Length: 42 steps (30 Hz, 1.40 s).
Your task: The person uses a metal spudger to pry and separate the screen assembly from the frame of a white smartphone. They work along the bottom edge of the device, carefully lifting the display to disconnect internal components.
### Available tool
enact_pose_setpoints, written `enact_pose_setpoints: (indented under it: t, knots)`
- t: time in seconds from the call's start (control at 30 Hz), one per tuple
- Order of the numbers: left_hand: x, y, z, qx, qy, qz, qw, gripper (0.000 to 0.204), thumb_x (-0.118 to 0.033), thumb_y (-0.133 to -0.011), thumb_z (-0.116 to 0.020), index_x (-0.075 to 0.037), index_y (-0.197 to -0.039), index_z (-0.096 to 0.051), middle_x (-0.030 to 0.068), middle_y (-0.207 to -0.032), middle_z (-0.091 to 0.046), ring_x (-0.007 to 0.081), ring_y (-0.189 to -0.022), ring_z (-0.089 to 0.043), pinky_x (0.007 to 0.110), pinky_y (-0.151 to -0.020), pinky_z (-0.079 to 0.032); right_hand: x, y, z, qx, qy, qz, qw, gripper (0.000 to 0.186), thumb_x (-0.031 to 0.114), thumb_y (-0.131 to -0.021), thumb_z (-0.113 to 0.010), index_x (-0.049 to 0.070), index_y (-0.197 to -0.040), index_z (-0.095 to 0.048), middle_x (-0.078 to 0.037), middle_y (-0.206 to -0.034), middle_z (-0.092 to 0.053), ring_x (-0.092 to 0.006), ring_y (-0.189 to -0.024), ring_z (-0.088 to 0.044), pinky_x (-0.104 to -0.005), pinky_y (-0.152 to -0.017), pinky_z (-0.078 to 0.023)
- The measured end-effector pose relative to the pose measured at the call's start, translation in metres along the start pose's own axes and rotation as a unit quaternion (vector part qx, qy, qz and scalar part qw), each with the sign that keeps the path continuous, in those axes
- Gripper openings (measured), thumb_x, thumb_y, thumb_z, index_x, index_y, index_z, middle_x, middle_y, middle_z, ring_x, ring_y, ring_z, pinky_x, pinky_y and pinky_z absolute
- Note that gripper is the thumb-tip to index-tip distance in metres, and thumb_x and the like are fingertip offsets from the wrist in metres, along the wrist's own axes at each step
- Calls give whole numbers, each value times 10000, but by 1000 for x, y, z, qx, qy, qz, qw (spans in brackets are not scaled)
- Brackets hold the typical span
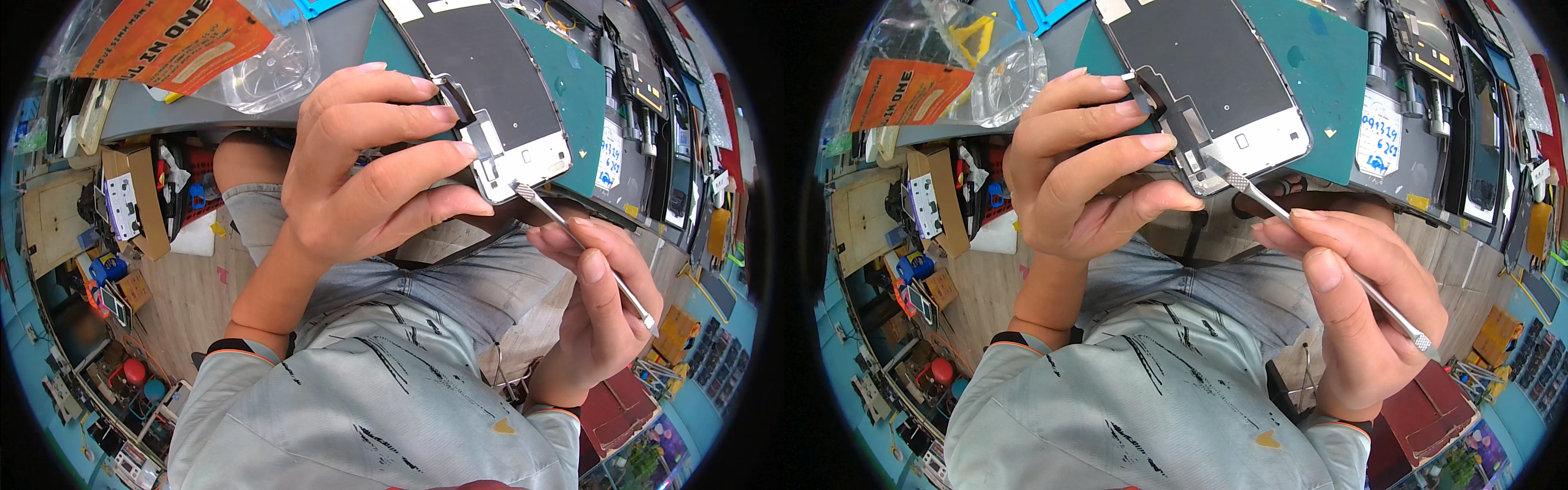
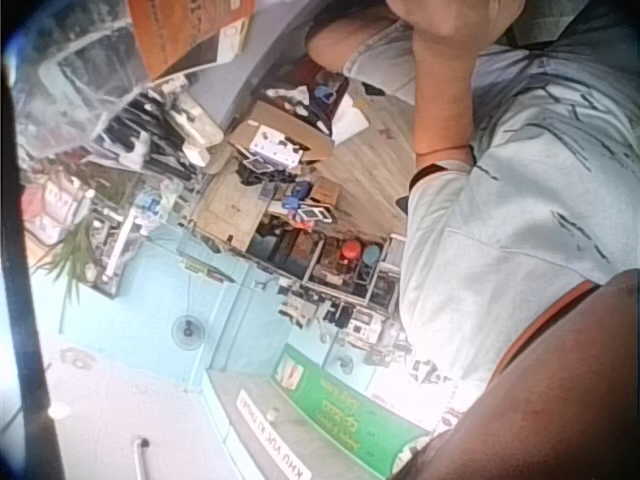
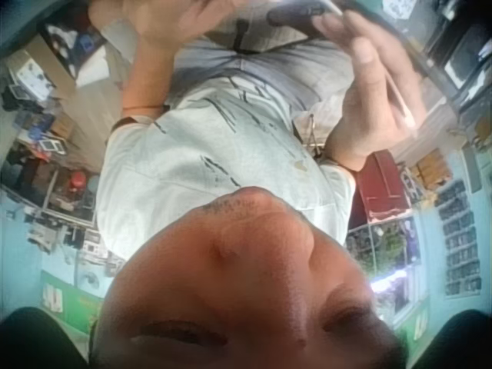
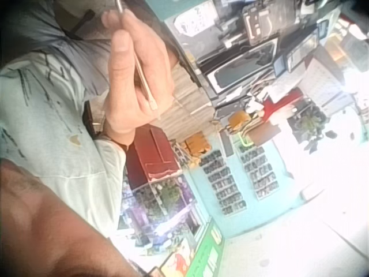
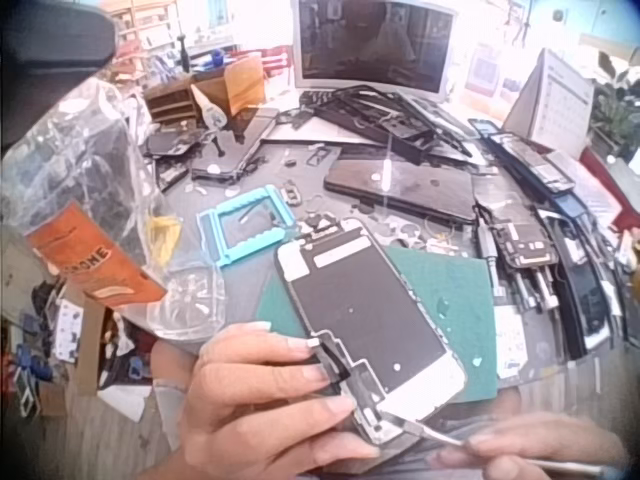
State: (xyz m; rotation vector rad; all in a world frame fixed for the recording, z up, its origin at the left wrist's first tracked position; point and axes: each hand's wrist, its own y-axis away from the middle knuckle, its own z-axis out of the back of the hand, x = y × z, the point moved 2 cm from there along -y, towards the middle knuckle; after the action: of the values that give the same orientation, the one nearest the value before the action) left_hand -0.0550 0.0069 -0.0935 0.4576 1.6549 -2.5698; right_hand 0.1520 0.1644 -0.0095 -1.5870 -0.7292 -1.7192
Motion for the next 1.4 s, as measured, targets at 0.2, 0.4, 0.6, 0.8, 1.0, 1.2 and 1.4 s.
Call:
enact_pose_setpoints:
  t: [0.2, 0.4, 0.6, 0.8, 1.0, 1.2, 1.4]
  knots:
    - [1, 1, -1, -6, 0, -2, 1000, 507, -508, -812, -971, -132, -1122, -835, 68, -1177, -778, 333, -1135, -772, 513, -1021, -614, 7, 9, -5, 68, 191, 112, 973, 295, 71, -1071, -647, -156, -1229, -750, -330, -1124, -776, -451, -991, -822, -528, -940, -696]
    - [1, 0, -1, -6, -1, -1, 1000, 503, -509, -811, -972, -136, -1121, -837, 62, -1171, -788, 330, -1133, -778, 510, -1019, -614, 2, 10, -3, 48, 141, 71, 986, 291, 74, -1082, -650, -148, -1242, -749, -328, -1125, -778, -446, -1004, -818, -531, -947, -692]
    - [1, 0, -1, -9, -1, -2, 1000, 507, -507, -807, -974, -137, -1125, -836, 61, -1172, -788, 333, -1120, -780, 511, -1000, -620, 4, 19, -12, 42, 162, 82, 982, 280, 60, -1100, -629, -141, -1257, -746, -333, -1150, -775, -436, -1025, -817, -536, -960, -689]
    - [1, 1, -1, -7, -3, -4, 1000, 501, -507, -818, -967, -136, -1128, -836, 61, -1173, -788, 332, -1122, -780, 512, -998, -621, 6, 20, -14, 44, 162, 93, 981, 278, 43, -1098, -628, -128, -1283, -744, -337, -1149, -785, -436, -1051, -816, -517, -988, -665]
    - [1, 1, 0, -6, -3, -5, 1000, 499, -506, -824, -962, -132, -1131, -837, 62, -1174, -786, 332, -1129, -778, 510, -1006, -620, 12, 23, -20, 61, 223, 125, 965, 299, -83, -1030, -730, -38, -1324, -762, -254, -1177, -832, -332, -1101, -831, -376, -988, -642]
    - [0, 1, 0, -4, -2, -3, 1000, 496, -497, -821, -966, -132, -1131, -836, 64, -1177, -785, 333, -1137, -777, 513, -1018, -615, 12, 26, -28, 56, 246, 156, 955, 364, -151, -948, -766, -74, -1304, -763, -285, -1192, -819, -351, -1100, -835, -383, -973, -660]
    - [-1, 0, 0, -1, -2, 0, 1000, 491, -480, -813, -974, -131, -1128, -834, 65, -1178, -786, 337, -1136, -778, 515, -1020, -615, 10, 29, -33, 54, 252, 183, 949, 409, -181, -901, -780, -109, -1303, -755, -310, -1199, -806, -375, -1093, -838, -388, -970, -675]
